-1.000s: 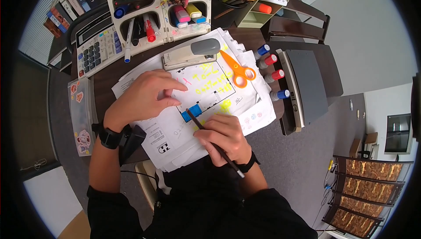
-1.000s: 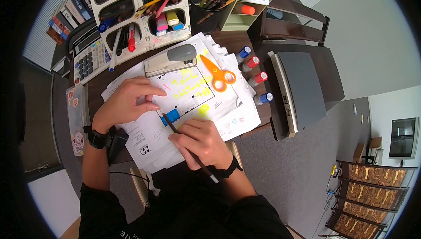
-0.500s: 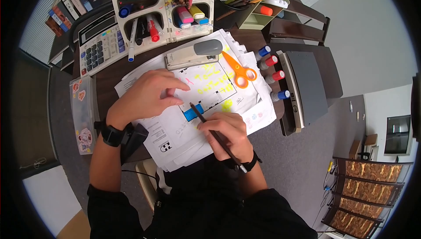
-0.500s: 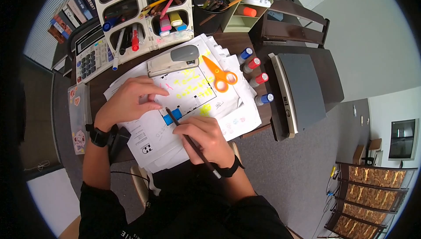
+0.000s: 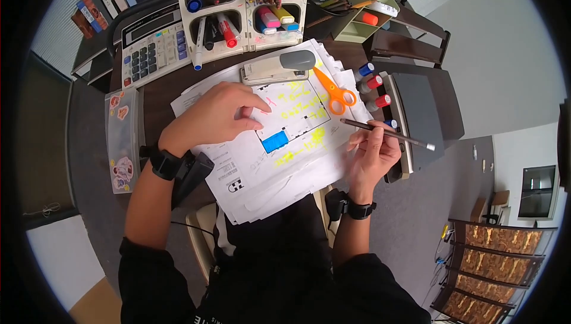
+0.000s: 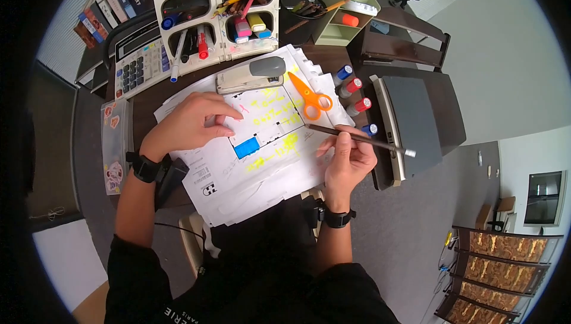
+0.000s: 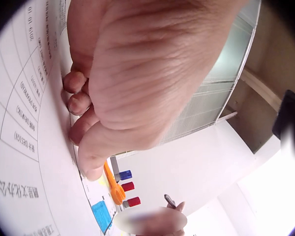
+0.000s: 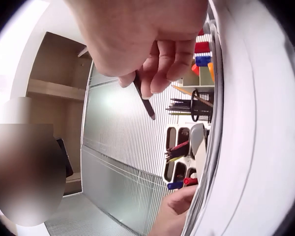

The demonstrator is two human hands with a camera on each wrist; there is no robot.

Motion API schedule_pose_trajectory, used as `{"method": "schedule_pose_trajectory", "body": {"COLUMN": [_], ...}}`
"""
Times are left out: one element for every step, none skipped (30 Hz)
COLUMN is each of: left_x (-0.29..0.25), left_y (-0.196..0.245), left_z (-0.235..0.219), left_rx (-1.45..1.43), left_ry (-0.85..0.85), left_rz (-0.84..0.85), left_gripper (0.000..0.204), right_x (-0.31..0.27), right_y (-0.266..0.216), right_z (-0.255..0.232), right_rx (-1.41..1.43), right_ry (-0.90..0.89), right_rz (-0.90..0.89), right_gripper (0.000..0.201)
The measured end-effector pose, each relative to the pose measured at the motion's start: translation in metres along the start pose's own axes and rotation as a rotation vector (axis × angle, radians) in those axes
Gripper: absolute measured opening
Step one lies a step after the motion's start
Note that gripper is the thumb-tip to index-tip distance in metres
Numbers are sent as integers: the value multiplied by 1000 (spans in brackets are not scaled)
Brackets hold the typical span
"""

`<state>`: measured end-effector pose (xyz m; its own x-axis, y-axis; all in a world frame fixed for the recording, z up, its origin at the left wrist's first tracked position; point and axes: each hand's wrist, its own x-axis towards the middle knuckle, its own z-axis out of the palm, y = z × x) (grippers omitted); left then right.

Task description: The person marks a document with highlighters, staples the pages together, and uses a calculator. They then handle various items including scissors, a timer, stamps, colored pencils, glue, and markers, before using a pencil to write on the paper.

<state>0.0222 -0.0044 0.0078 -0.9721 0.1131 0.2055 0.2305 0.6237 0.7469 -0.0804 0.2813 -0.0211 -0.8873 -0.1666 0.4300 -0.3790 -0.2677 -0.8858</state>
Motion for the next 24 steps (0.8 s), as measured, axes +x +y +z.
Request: {"method": "schedule_pose_trajectory", "body": {"left_x": [0, 0, 0, -1, -1, -1, -1, 0, 0, 0, 0, 0, 0, 0, 0, 0, 0, 1, 1, 1, 1, 0, 1, 1], "left_y": [0, 0, 1, 1, 1, 0, 0, 0, 0, 1, 1, 1, 1, 2, 2, 3, 4, 4, 5, 5, 5, 5, 5, 6], "left_z": [0, 1, 1, 0, 0, 0, 0, 0, 0, 0, -1, 0, 0, 1, 0, -1, -2, -2, -2, -2, -2, -3, -3, -3], "left_rx": [-9, -18, -19, -21, -24, -24, -9, 7, 7, 12, 16, 16, 3, -10, -10, -4, 3, 3, -8, -20, -21, -12, -4, -5], "left_ry": [4, 6, 7, 8, 8, 8, 3, -2, -3, -7, -12, -13, -2, 9, 5, -23, -51, -53, -52, -51, -54, -59, -65, -67], "left_rz": [6, 10, 11, 10, 8, 8, 7, 8, 10, 2, -8, -8, 5, 18, 17, -12, -42, -43, -61, -79, -84, -89, -95, -98], "left_gripper": [30, 30, 30, 29, 29, 29, 28, 28, 28, 28, 28, 28, 28, 28, 28, 30, 32, 32, 32, 32, 32, 32, 32, 32], "right_x": [2, 3, 3, 2, 1, 1, 1, 1, 2, 3, 4, 4, 2, 0, -1, -2, -2, -1, 1, 3, 6, 9, 12, 12], "right_y": [0, -1, -1, -1, -1, -1, -2, -3, -4, -4, -3, -3, -5, -6, -7, -7, -8, -10, -11, -12, -13, -13, -12, -11], "right_z": [-4, -7, -9, -10, -11, -12, -13, -15, -17, -19, -19, -19, -19, -18, -18, -17, -16, -14, -12, -11, -10, -9, -6, -3], "right_rx": [-2, 21, 44, 44, 52, 59, 58, 88, 119, 119, 104, 88, 30, 30, 4, -22, -22, -84, -146, -145, -216, -286, -247, -246], "right_ry": [-2, -24, -47, -47, -68, -88, -88, -148, -208, -207, -257, -306, -297, -295, -279, -262, -260, -282, -305, -305, -354, -404, -422, -422], "right_rz": [-2, -10, -17, -17, -38, -60, -59, -8, 42, 41, 42, 44, 46, 48, 44, 40, 42, 35, 29, 32, -6, -44, -51, -47], "right_gripper": [20, 19, 18, 18, 16, 14, 14, 13, 12, 12, 12, 11, 11, 11, 11, 12, 12, 15, 17, 17, 18, 20, 19, 19]}}
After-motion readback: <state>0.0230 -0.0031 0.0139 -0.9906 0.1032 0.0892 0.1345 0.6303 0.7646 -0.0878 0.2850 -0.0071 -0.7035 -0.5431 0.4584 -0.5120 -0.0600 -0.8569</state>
